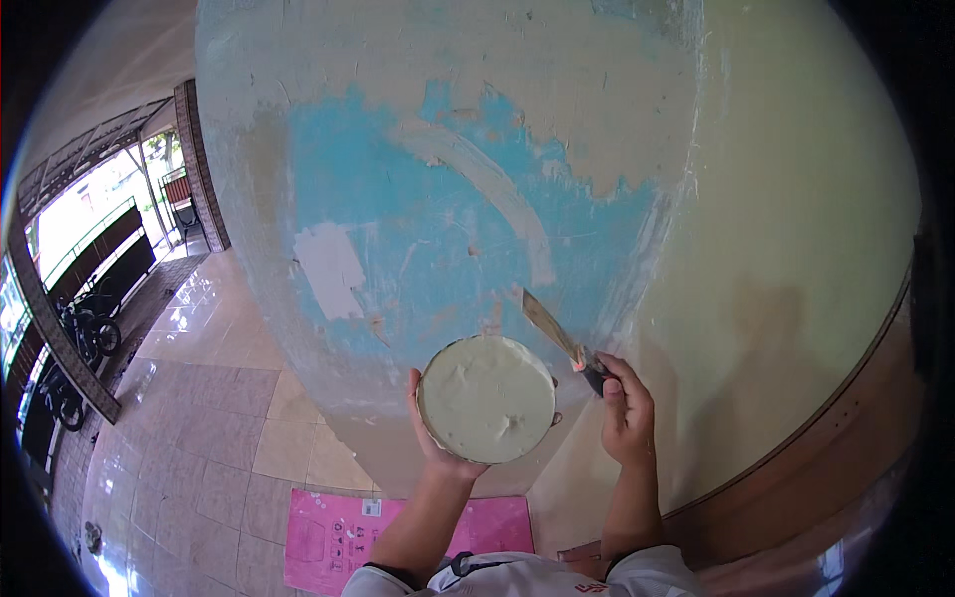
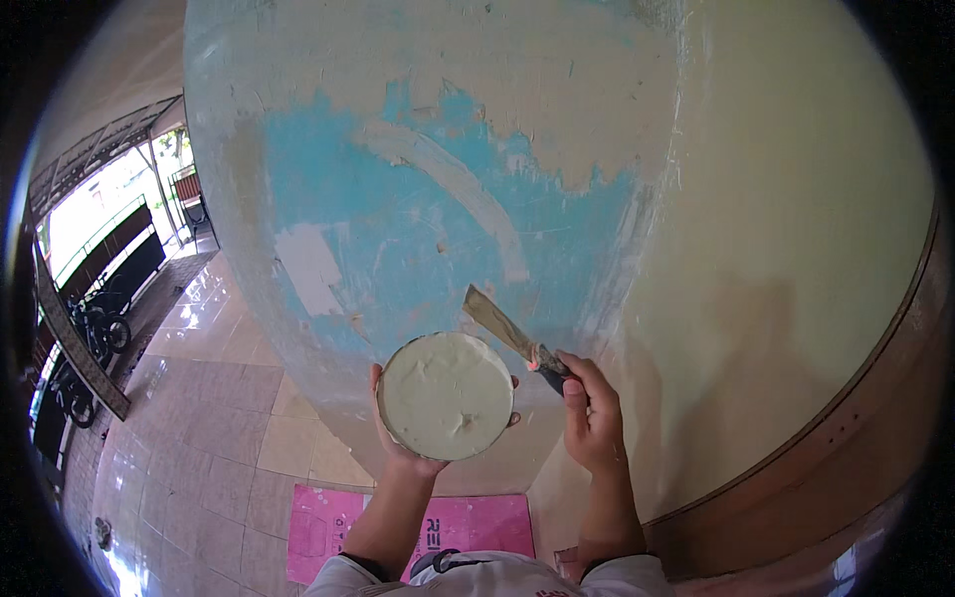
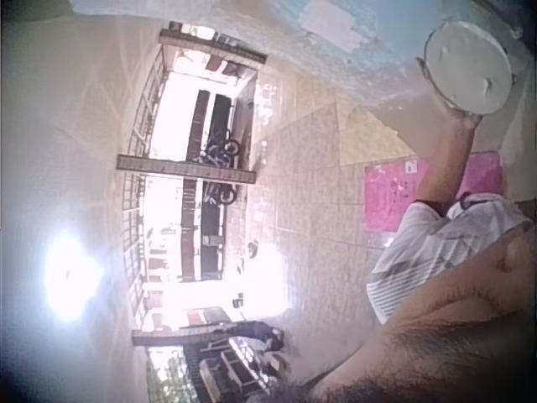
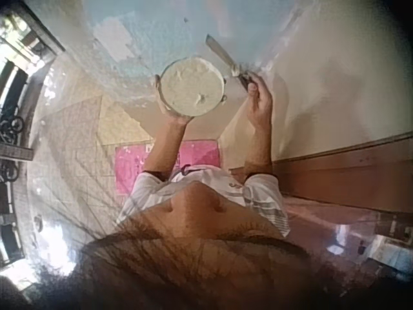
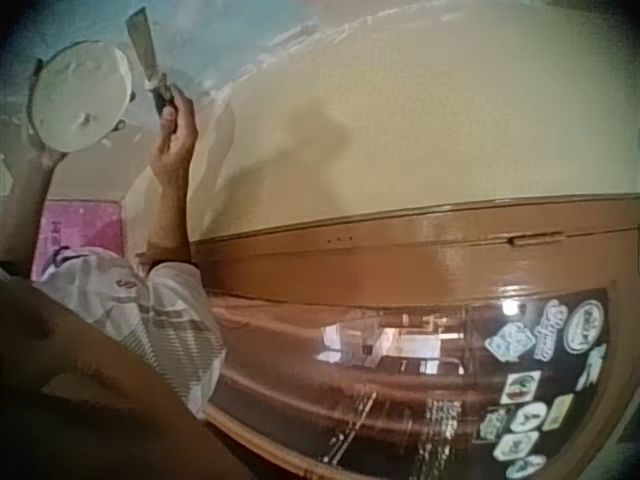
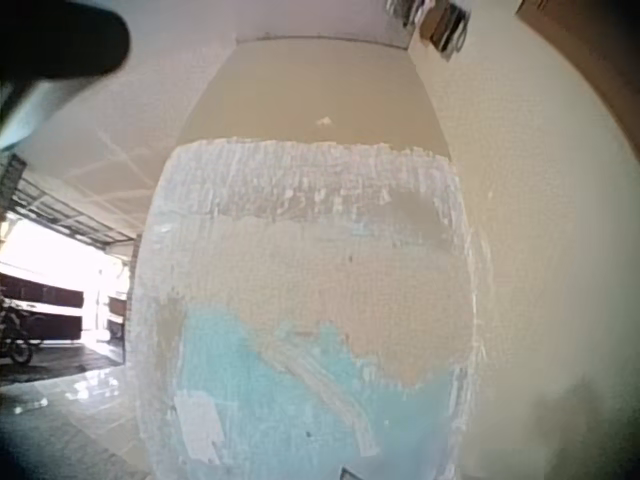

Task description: The person applies spackle to a wall using a putty knife.

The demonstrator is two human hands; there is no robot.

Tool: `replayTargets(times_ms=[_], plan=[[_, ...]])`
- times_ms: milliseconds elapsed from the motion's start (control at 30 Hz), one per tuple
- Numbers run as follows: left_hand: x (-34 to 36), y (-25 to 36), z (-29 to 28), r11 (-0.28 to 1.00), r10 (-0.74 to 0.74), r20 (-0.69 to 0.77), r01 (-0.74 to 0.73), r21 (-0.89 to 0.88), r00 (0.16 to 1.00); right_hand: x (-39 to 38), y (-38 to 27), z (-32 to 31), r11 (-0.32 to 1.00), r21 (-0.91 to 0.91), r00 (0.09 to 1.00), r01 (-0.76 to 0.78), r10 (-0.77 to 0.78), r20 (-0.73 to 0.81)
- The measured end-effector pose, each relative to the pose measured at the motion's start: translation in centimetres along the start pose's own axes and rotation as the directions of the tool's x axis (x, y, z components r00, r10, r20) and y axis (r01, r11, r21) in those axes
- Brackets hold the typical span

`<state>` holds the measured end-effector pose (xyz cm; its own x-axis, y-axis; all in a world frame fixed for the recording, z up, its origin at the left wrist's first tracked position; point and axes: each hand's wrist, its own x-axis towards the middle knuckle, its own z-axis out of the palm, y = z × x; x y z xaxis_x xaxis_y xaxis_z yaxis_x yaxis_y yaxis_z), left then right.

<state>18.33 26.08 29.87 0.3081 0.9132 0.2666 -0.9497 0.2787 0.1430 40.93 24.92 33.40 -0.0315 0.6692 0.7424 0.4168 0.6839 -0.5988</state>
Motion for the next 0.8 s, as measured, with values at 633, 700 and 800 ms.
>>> replayTargets(times_ms=[633, 700, 800], plan=[[1.0, 0.9, -1.2, 0.989, -0.137, 0.099, 0.141, -0.036, 0.986, 1.6, 0.9, -3.9, 0.842, 0.461, 0.957, -0.279, 0.282, 0.063], [1.2, 1.0, -1.1, 0.989, -0.132, 0.120, 0.123, 0.084, 0.984, 4.5, 1.4, -5.0, 0.945, 0.298, 0.979, -0.133, 0.171, -0.107], [1.4, 1.4, -1.7, 0.987, -0.141, 0.184, 0.123, 0.105, 0.973, 9.5, 2.6, -5.9, 0.987, 0.142, 0.967, -0.071, 0.103, -0.235]])
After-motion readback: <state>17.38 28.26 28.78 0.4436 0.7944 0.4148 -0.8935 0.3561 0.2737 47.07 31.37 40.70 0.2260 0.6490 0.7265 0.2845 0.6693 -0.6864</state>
